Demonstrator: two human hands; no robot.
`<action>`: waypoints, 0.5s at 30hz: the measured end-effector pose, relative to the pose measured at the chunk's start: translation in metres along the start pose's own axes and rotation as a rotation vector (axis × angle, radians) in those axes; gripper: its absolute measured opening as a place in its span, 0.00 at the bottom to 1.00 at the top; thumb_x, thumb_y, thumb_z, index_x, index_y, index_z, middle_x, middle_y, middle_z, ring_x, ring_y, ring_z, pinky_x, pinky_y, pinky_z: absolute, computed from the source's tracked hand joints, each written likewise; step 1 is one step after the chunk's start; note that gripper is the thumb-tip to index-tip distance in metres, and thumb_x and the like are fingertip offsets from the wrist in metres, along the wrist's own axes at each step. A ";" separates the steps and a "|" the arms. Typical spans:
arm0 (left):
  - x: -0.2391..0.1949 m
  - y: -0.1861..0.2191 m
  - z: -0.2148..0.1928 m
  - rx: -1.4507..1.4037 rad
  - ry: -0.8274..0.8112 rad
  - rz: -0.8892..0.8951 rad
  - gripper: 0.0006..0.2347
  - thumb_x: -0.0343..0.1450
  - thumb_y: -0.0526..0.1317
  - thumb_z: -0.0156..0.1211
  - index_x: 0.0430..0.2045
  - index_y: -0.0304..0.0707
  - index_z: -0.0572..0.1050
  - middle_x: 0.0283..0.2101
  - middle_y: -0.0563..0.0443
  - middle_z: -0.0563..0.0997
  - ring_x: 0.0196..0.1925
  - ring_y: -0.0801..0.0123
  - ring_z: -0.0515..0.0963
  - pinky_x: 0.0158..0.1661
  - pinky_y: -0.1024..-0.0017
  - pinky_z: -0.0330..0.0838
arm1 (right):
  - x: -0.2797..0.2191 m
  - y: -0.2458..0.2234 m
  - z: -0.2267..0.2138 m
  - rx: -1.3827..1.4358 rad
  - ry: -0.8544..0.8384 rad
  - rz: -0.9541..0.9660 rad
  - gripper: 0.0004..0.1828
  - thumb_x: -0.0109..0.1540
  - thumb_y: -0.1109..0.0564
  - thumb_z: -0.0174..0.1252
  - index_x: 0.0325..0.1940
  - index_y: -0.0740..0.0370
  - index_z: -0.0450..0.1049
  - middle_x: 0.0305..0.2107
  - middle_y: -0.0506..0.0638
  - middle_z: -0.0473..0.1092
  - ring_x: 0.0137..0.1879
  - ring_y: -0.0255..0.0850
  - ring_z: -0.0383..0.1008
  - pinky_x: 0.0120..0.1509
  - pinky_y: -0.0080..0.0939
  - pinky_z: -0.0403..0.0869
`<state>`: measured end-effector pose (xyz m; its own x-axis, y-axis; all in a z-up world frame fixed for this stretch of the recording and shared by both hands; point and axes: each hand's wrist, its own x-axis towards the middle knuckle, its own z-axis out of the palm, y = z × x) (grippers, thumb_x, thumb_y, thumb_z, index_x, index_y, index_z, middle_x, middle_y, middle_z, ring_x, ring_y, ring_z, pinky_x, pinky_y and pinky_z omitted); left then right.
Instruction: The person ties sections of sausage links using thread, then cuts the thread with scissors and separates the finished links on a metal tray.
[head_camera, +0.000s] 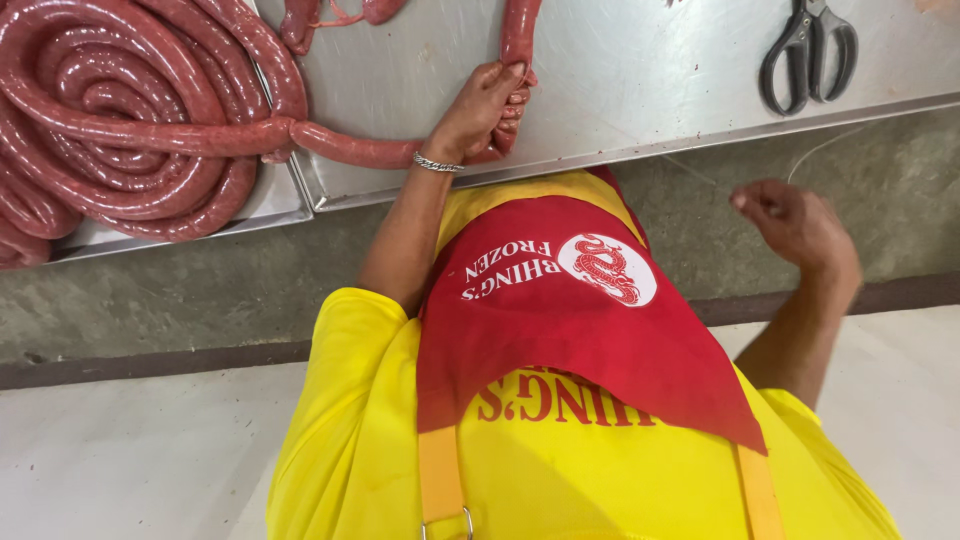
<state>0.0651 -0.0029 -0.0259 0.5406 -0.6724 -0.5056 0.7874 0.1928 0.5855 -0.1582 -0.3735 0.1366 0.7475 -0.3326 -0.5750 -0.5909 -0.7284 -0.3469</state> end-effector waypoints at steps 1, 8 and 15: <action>-0.002 0.003 -0.003 -0.058 -0.061 -0.047 0.09 0.81 0.41 0.47 0.37 0.34 0.70 0.27 0.60 0.64 0.26 0.80 0.61 0.28 0.78 0.61 | -0.008 -0.007 -0.016 -0.178 -0.213 0.167 0.13 0.69 0.49 0.61 0.53 0.56 0.81 0.37 0.54 0.78 0.35 0.44 0.75 0.37 0.46 0.71; 0.013 -0.017 -0.010 -0.320 -0.158 -0.105 0.08 0.74 0.37 0.39 0.23 0.40 0.62 0.23 0.56 0.63 0.23 0.72 0.61 0.28 0.71 0.63 | 0.010 0.078 0.029 0.577 0.040 0.169 0.09 0.69 0.50 0.64 0.45 0.57 0.79 0.27 0.43 0.65 0.30 0.30 0.59 0.32 0.35 0.57; 0.003 -0.030 -0.001 -0.282 0.029 0.053 0.10 0.77 0.40 0.41 0.25 0.41 0.64 0.20 0.60 0.60 0.19 0.78 0.57 0.22 0.76 0.56 | 0.012 0.121 0.051 0.693 0.245 0.261 0.09 0.71 0.52 0.61 0.46 0.59 0.78 0.33 0.42 0.73 0.33 0.28 0.64 0.34 0.32 0.60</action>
<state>0.0429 -0.0099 -0.0457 0.5887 -0.6357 -0.4993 0.8066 0.4214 0.4145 -0.2364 -0.4351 0.0502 0.5560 -0.6233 -0.5499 -0.7517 -0.0947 -0.6526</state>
